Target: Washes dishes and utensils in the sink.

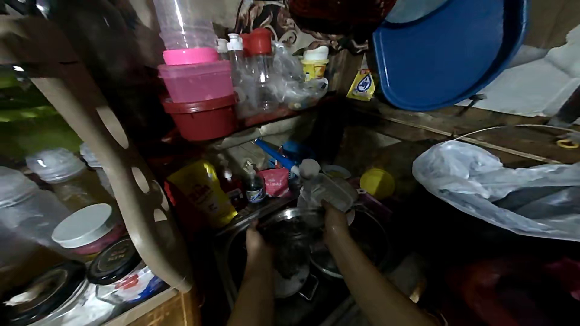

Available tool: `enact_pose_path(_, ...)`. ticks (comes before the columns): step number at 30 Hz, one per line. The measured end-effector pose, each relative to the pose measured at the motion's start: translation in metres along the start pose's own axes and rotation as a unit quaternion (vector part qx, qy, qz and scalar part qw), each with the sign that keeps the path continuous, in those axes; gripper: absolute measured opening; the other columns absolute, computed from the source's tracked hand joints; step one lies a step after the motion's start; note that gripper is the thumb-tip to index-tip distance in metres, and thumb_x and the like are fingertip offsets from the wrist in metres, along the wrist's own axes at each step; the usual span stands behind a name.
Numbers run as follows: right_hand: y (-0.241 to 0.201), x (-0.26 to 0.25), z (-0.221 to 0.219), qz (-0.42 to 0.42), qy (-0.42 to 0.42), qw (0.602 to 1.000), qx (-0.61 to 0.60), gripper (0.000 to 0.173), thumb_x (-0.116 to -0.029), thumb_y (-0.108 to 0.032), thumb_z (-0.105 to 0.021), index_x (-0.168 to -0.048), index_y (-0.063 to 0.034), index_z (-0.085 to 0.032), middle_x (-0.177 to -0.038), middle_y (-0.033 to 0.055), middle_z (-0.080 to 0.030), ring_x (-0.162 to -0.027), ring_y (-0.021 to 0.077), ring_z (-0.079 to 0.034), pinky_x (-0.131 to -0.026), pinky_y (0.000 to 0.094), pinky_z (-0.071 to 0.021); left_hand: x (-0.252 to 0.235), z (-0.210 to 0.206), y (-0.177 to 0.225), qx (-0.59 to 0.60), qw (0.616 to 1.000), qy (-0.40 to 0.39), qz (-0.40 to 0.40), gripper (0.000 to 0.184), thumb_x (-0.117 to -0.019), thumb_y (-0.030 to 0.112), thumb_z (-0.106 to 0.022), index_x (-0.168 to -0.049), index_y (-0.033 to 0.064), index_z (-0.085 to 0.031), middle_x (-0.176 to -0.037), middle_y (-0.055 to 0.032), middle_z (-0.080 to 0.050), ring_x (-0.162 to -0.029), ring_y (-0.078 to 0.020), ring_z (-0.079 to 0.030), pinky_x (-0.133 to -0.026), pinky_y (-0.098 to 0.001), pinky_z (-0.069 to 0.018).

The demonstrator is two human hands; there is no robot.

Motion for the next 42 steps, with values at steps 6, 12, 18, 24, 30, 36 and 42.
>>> enact_pose_path(6,0.009,0.004,-0.007,-0.156,-0.072,0.977,-0.129,0.011,-0.1006,-0.001,-0.047,-0.111,-0.0007,-0.05,-0.086,0.0101,-0.051,-0.067,0.0176,-0.054,-0.06,0.0325,-0.0524,-0.009,0.005,0.026,-0.058,0.985,-0.115,-0.119,0.034,-0.1084,0.011,-0.038,-0.135,0.0005,-0.056,-0.125,-0.0098,-0.063,-0.101,-0.0139,-0.062,-0.086,-0.0306,-0.0523)
enact_pose_path(12,-0.013,-0.014,0.003,-0.064,-0.114,0.986,-0.104,0.023,-0.101,0.001,-0.052,-0.124,0.0025,-0.056,-0.09,0.0123,-0.066,-0.069,0.0156,-0.065,-0.063,0.0297,-0.0571,-0.004,0.004,-0.001,-0.238,0.969,-0.067,-0.009,0.033,-0.1017,0.003,-0.051,-0.134,-0.0021,-0.055,-0.093,-0.0129,-0.065,-0.07,-0.0168,-0.061,-0.063,-0.0319,-0.0531)
enact_pose_path(18,-0.036,-0.014,0.027,0.062,-0.09,0.993,-0.046,0.039,-0.1071,-0.006,-0.048,-0.146,-0.0023,-0.049,-0.124,0.0164,-0.069,-0.102,0.0211,-0.072,-0.084,0.0358,-0.0594,-0.01,-0.025,-0.048,-0.308,0.939,-0.128,0.088,0.032,-0.1061,0.026,-0.056,-0.122,-0.0014,-0.059,-0.085,-0.0101,-0.064,-0.067,-0.0161,-0.062,-0.06,-0.0302,-0.0542)
enact_pose_path(24,-0.01,-0.015,0.055,0.076,-0.055,0.996,-0.006,0.031,-0.1067,-0.008,-0.05,-0.135,0.0029,-0.055,-0.109,0.0162,-0.073,-0.089,0.0209,-0.073,-0.077,0.0356,-0.0615,-0.003,-0.044,-0.036,-0.374,0.924,-0.082,-0.012,0.036,-0.1051,0.031,-0.059,-0.115,-0.003,-0.064,-0.075,-0.0094,-0.061,-0.056,-0.016,-0.057,-0.054,-0.0308,-0.0519)
enact_pose_path(30,0.03,-0.017,0.046,-0.041,-0.089,0.995,-0.033,0.04,-0.1101,-0.022,-0.047,-0.145,-0.003,-0.046,-0.117,0.0192,-0.067,-0.093,0.0272,-0.072,-0.075,0.0422,-0.0608,-0.005,-0.043,0.001,-0.519,0.844,-0.02,-0.134,0.044,-0.1074,0.042,-0.051,-0.107,0.0031,-0.073,-0.082,-0.0137,-0.07,-0.07,-0.0244,-0.067,-0.072,-0.0447,-0.0571)
enact_pose_path(36,0.053,-0.031,0.027,-0.136,-0.109,0.965,-0.198,0.037,-0.1111,-0.029,-0.042,-0.137,-0.0052,-0.05,-0.108,0.0135,-0.07,-0.09,0.0211,-0.071,-0.077,0.036,-0.0584,-0.002,-0.045,0.018,-0.432,0.892,-0.049,-0.121,0.048,-0.1119,0.04,-0.037,-0.115,0.0026,-0.068,-0.075,-0.0086,-0.067,-0.055,-0.0165,-0.061,-0.054,-0.0338,-0.054)
enact_pose_path(42,0.037,-0.039,0.027,-0.033,-0.007,0.972,-0.231,0.037,-0.1076,-0.027,-0.052,-0.136,-0.0029,-0.052,-0.112,0.0152,-0.068,-0.095,0.0226,-0.068,-0.081,0.0413,-0.0588,-0.013,-0.039,-0.004,-0.414,0.901,-0.116,-0.058,0.034,-0.1088,0.024,-0.051,-0.131,0.0005,-0.058,-0.1,-0.0133,-0.068,-0.078,-0.0188,-0.065,-0.072,-0.0362,-0.0567)
Point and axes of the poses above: each hand's wrist, its own x-axis away from the middle knuckle, its own z-axis out of the back of the hand, y = z × x, the point moved 5 cm from there along -x, towards the middle knuckle
